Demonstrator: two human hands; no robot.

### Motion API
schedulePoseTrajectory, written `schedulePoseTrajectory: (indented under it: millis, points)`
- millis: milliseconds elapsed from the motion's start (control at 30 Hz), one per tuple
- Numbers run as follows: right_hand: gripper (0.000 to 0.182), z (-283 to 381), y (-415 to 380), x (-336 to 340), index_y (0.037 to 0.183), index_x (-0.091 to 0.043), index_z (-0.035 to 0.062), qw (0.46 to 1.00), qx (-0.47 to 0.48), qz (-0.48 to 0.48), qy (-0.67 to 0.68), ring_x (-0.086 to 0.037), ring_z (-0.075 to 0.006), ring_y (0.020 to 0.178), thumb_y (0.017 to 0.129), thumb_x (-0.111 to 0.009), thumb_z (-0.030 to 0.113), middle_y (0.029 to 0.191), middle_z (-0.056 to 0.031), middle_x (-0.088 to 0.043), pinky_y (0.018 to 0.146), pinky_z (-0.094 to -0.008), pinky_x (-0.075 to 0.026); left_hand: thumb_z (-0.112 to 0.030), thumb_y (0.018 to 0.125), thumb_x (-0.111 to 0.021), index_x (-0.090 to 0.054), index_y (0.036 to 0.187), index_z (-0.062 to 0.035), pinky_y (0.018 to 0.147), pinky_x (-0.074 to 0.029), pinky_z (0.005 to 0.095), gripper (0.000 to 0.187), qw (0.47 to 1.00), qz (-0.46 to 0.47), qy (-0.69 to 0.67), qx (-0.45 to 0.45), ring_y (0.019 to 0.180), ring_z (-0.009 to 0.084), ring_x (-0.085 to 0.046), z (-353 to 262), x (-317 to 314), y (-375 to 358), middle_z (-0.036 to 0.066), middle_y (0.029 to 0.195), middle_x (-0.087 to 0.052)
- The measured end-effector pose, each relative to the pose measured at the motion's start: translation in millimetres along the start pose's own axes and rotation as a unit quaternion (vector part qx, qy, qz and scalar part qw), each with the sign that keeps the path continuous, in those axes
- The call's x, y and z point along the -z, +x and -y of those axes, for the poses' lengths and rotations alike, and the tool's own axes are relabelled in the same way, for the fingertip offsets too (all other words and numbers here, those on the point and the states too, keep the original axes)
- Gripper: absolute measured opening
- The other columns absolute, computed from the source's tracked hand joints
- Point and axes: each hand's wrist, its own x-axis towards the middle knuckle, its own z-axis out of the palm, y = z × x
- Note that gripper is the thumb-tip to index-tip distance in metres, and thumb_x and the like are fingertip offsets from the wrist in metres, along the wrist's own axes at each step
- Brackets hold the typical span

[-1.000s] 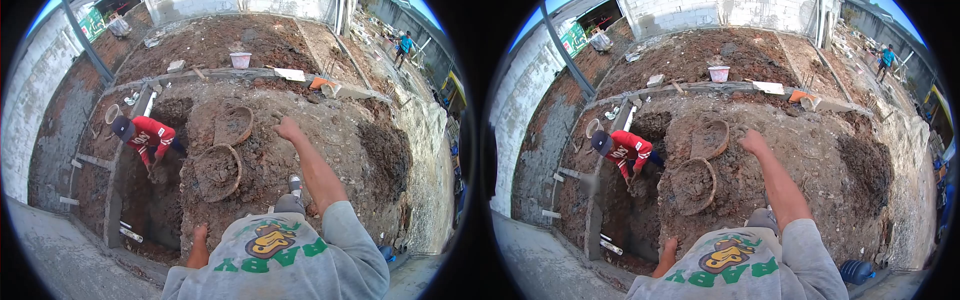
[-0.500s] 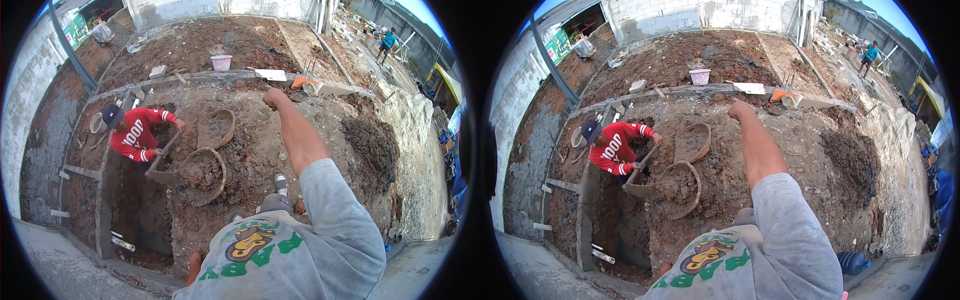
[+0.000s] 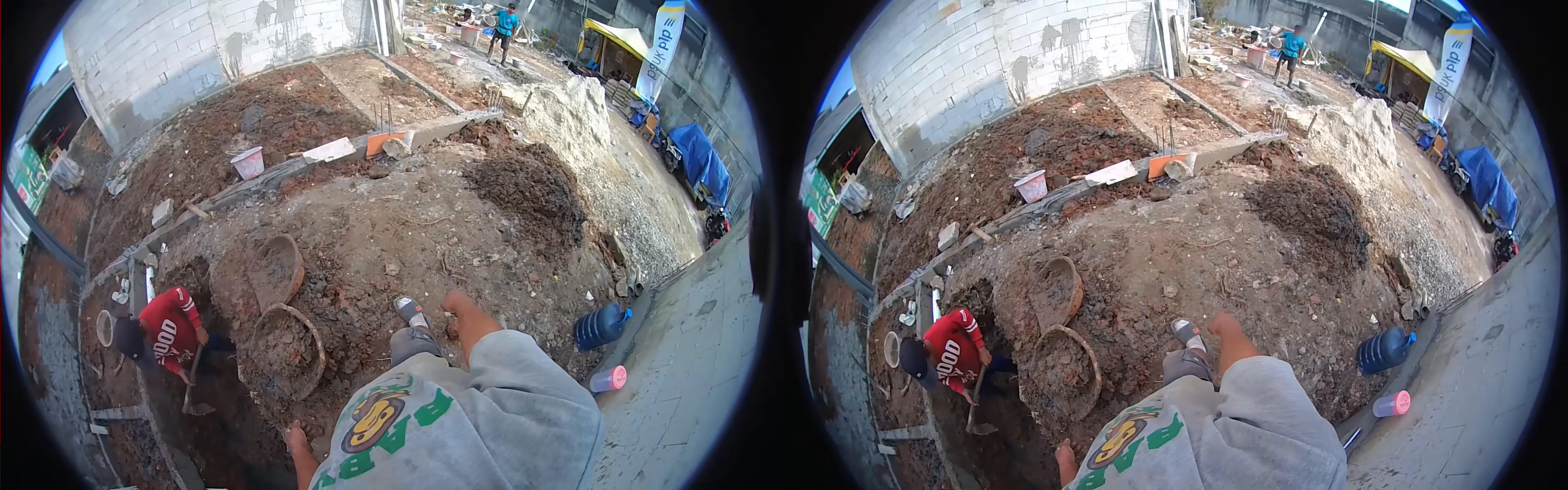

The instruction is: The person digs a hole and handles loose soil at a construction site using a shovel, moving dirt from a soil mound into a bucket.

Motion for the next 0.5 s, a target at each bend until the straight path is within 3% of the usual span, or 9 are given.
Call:
schedulePoseTrajectory:
  millis: [67,100,167,267,333,367,400,467,500]
  points:
    - [0.032,-77.2,-17.0,-34.6,0.094,-0.059,0.0047,0.993,-0.022,0.103,-0.052,-0.051,-0.0309,0.097,0.071,-0.049,0.025,0.105,-0.0165,-0.054,0.082,-0.0363,-0.041,-0.019,0.081,-0.048,-0.049,0.099,-0.0066,0.051,-0.044,0.0329,0.022,0.999,0.031,0.038,-0.014,0.061,0.0202,-0.056,6.0,9.8,27.6,0.007,0.078,-0.055]
    - [0.033,-112.4,-16.0,-62.1,0.094,-0.059,0.0047,0.995,-0.084,0.043,0.023,-0.051,-0.0320,0.097,0.073,-0.048,0.027,0.105,-0.0171,-0.053,0.082,-0.0362,-0.041,-0.019,0.081,-0.048,-0.049,0.099,-0.0066,0.051,-0.044,0.0329,0.022,0.999,0.030,0.042,-0.014,0.061,0.0202,-0.056,5.3,12.0,27.7,0.007,0.078,-0.055]
    - [0.038,-180.1,4.4,-111.4,0.091,-0.062,0.0089,0.995,0.014,0.070,-0.071,-0.052,-0.0316,0.096,0.065,-0.053,0.036,0.100,-0.0131,-0.057,0.081,-0.0365,-0.042,-0.013,0.078,-0.050,-0.054,0.088,0.0038,0.056,-0.049,0.0348,0.020,0.996,0.001,0.081,0.024,0.066,0.0240,-0.058,-14.3,-0.2,-10.9,0.012,0.079,-0.057]
    - [0.035,-136.2,-88.7,-30.1,0.092,-0.060,0.0033,0.989,-0.130,0.055,0.044,-0.051,-0.0319,0.097,0.074,-0.044,0.029,0.104,-0.0166,-0.054,0.079,-0.0373,-0.043,-0.018,0.079,-0.049,-0.055,0.086,0.0008,0.059,-0.046,0.0359,0.020,0.984,0.011,0.176,0.039,0.067,0.0227,-0.058,-23.3,-9.2,-33.6,0.011,0.077,-0.057]
    - [0.033,-121.8,-79.9,-6.1,0.090,-0.060,0.0014,0.998,-0.068,0.013,-0.006,-0.057,-0.0293,0.085,0.071,-0.050,0.027,0.096,-0.0153,-0.058,0.071,-0.0378,-0.045,-0.019,0.080,-0.048,-0.054,0.089,-0.0005,0.059,-0.045,0.0358,0.021,0.979,0.031,0.198,0.048,0.068,0.0221,-0.057,-28.2,-12.9,-36.9,0.010,0.078,-0.057]
    - [0.031,-129.7,-31.0,-1.1,0.088,-0.060,0.0006,0.991,-0.074,0.109,-0.004,-0.059,-0.0260,0.069,0.068,-0.054,0.023,0.085,-0.0132,-0.061,0.063,-0.0372,-0.045,-0.020,0.080,-0.048,-0.053,0.090,-0.0011,0.058,-0.045,0.0358,0.022,0.978,0.043,0.199,0.047,0.068,0.0218,-0.057,-31.4,-14.7,-36.6,0.009,0.078,-0.057]
    - [0.028,-107.2,-32.0,45.4,0.082,-0.061,-0.0010,0.997,-0.061,0.031,0.036,-0.057,-0.0233,0.060,0.066,-0.056,0.021,0.077,-0.0128,-0.061,0.058,-0.0360,-0.045,-0.021,0.081,-0.048,-0.052,0.092,-0.0018,0.058,-0.044,0.0358,0.022,0.977,0.053,0.202,0.040,0.068,0.0214,-0.057,-38.2,-19.3,-37.5,0.009,0.079,-0.057]
    - [0.035,-80.0,11.4,133.6,0.093,-0.059,0.0001,0.991,-0.009,-0.132,-0.012,-0.059,-0.0315,0.077,0.063,-0.050,0.015,0.083,-0.0215,-0.059,0.068,-0.0373,-0.046,-0.022,0.082,-0.047,-0.051,0.094,-0.0031,0.058,-0.044,0.0358,0.023,0.980,0.061,0.186,0.021,0.069,0.0208,-0.056,-45.6,-25.8,-31.1,0.008,0.080,-0.056]
    - [0.052,-59.2,13.9,189.7,0.113,-0.047,0.0027,0.983,-0.023,-0.176,0.055,-0.055,-0.0345,0.088,0.062,-0.047,0.014,0.092,-0.0232,-0.057,0.076,-0.0372,-0.044,-0.023,0.082,-0.047,-0.050,0.096,-0.0037,0.058,-0.043,0.0358,0.024,0.984,0.062,0.165,0.013,0.069,0.0205,-0.056,-46.0,-27.5,-22.7,0.007,0.080,-0.056]
